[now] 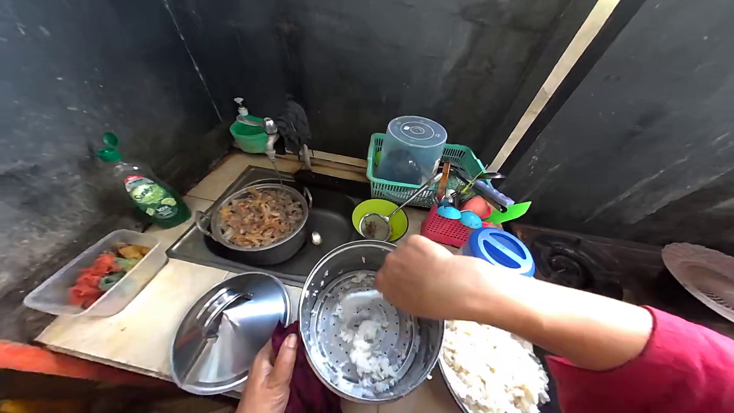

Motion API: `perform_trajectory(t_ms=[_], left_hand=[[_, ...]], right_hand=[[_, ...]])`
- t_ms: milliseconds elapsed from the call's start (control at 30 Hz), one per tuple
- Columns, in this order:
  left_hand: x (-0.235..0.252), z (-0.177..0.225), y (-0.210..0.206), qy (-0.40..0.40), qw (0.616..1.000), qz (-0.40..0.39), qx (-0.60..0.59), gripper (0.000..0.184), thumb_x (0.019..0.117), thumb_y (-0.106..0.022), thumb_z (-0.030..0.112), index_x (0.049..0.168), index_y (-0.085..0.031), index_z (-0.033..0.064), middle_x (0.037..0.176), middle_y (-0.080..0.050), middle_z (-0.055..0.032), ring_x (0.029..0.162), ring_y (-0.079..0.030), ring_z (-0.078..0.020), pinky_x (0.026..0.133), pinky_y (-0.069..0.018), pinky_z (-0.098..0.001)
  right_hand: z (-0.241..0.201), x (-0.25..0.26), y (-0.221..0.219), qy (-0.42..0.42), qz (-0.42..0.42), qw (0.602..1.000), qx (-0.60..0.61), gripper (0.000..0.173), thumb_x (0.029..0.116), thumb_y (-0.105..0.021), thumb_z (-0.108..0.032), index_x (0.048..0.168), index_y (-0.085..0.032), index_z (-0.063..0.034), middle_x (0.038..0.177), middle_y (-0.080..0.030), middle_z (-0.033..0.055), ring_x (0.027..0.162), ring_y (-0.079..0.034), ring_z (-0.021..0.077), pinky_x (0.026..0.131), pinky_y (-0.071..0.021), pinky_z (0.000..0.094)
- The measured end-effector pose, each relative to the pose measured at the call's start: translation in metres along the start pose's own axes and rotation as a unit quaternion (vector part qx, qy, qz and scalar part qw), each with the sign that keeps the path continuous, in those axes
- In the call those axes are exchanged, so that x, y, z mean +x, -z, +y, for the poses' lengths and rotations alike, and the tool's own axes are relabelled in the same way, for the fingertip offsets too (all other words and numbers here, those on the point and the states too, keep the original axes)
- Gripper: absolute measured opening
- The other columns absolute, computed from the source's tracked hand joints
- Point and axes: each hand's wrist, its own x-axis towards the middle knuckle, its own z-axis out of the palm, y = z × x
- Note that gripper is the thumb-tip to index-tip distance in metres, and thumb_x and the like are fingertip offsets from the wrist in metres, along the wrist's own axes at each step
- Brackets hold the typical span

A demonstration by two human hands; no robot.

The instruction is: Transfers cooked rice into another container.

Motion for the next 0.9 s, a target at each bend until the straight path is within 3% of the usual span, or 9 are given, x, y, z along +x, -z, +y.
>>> perform_trajectory(t_ms=[133,233,367,433,500,633,700,800,900], left_hand=[[0.000,-0.001,0.000,0.008,1.000,-0.001,-0.011,0.035,0.1065,-0.045,0.026,0.117,-0.060,-0.0037,0.099,-0.072,0.0031,0.096,-0.068,0.0031,0.093,-0.0558,-0.0191],[0.000,-0.003,0.000,0.003,1.000,0.001,-0.020,0.033,0.1064,-0.045,0.024,0.117,-0.060,-0.0037,0.099,-0.072,0.0037,0.095,-0.068,0.0030,0.093,-0.0558,-0.0195],[0.001,-0.005,0.000,-0.001,1.000,-0.006,-0.017,0.036,0.1061,-0.047,0.025,0.119,-0.060,-0.0057,0.102,-0.072,0.0022,0.097,-0.067,0.0035,0.094,-0.0551,-0.0191],[0.002,-0.006,0.000,-0.004,1.000,-0.009,-0.011,0.040,0.1055,-0.048,0.030,0.119,-0.060,-0.0059,0.102,-0.072,0.0021,0.098,-0.066,0.0040,0.094,-0.0548,-0.0188],[0.003,-0.008,0.001,-0.003,1.000,-0.010,-0.005,0.041,0.1049,-0.049,0.032,0.118,-0.061,-0.0047,0.101,-0.072,0.0017,0.097,-0.067,0.0033,0.093,-0.0552,-0.0190],[0.003,-0.008,0.003,0.002,1.000,-0.014,0.004,0.039,0.1046,-0.048,0.031,0.117,-0.062,-0.0039,0.100,-0.072,0.0013,0.096,-0.067,0.0030,0.092,-0.0551,-0.0196],[0.004,-0.010,0.003,-0.003,1.000,-0.021,0.000,0.039,0.1051,-0.048,0.030,0.117,-0.062,-0.0037,0.101,-0.072,0.0006,0.096,-0.067,0.0022,0.093,-0.0553,-0.0199],[0.003,-0.014,0.004,0.000,1.000,-0.020,0.009,0.048,0.1035,-0.050,0.041,0.117,-0.063,-0.0035,0.100,-0.071,0.0002,0.096,-0.067,0.0016,0.092,-0.0554,-0.0201],[0.004,-0.015,0.004,-0.002,1.000,-0.024,0.010,0.055,0.1031,-0.050,0.045,0.120,-0.060,-0.0063,0.101,-0.071,-0.0002,0.096,-0.066,0.0031,0.092,-0.0550,-0.0192]], right_hand=[[-0.010,0.036,0.007,-0.037,0.001,0.999,-0.006,0.011,0.0955,-0.056,0.005,0.092,-0.067,0.0039,0.084,-0.064,0.0168,0.076,-0.065,0.0328,0.060,-0.0500,0.0471],[-0.032,0.032,-0.010,0.029,0.006,1.000,0.003,0.009,0.0929,-0.059,0.003,0.087,-0.066,0.0025,0.079,-0.063,0.0165,0.072,-0.064,0.0333,0.058,-0.0492,0.0486],[-0.050,-0.009,-0.023,0.130,-0.046,0.990,-0.020,0.011,0.0925,-0.055,0.008,0.088,-0.064,0.0062,0.082,-0.062,0.0210,0.071,-0.063,0.0371,0.058,-0.0495,0.0509],[-0.041,-0.011,-0.023,0.112,-0.019,0.993,-0.024,0.012,0.0924,-0.056,0.008,0.098,-0.067,0.0063,0.094,-0.064,0.0239,0.081,-0.065,0.0399,0.064,-0.0513,0.0523],[-0.033,0.003,-0.024,0.072,0.048,0.995,-0.045,0.018,0.0918,-0.056,0.008,0.103,-0.069,0.0025,0.096,-0.065,0.0214,0.084,-0.066,0.0368,0.067,-0.0520,0.0490],[-0.026,0.044,-0.029,0.027,0.111,0.989,-0.089,0.013,0.0931,-0.059,0.005,0.098,-0.071,0.0029,0.096,-0.067,0.0180,0.085,-0.066,0.0321,0.068,-0.0524,0.0450],[-0.023,0.049,-0.029,0.001,0.080,0.994,-0.077,0.012,0.0932,-0.060,0.005,0.097,-0.071,0.0027,0.095,-0.067,0.0178,0.083,-0.067,0.0322,0.065,-0.0528,0.0457],[-0.021,0.029,-0.026,-0.035,-0.046,0.997,-0.043,0.012,0.0934,-0.056,0.005,0.092,-0.068,0.0032,0.088,-0.065,0.0177,0.077,-0.066,0.0334,0.063,-0.0530,0.0475],[-0.026,-0.009,-0.028,0.022,-0.143,0.989,-0.041,0.011,0.0925,-0.054,0.007,0.087,-0.063,0.0041,0.078,-0.062,0.0197,0.072,-0.064,0.0374,0.060,-0.0495,0.0523]])
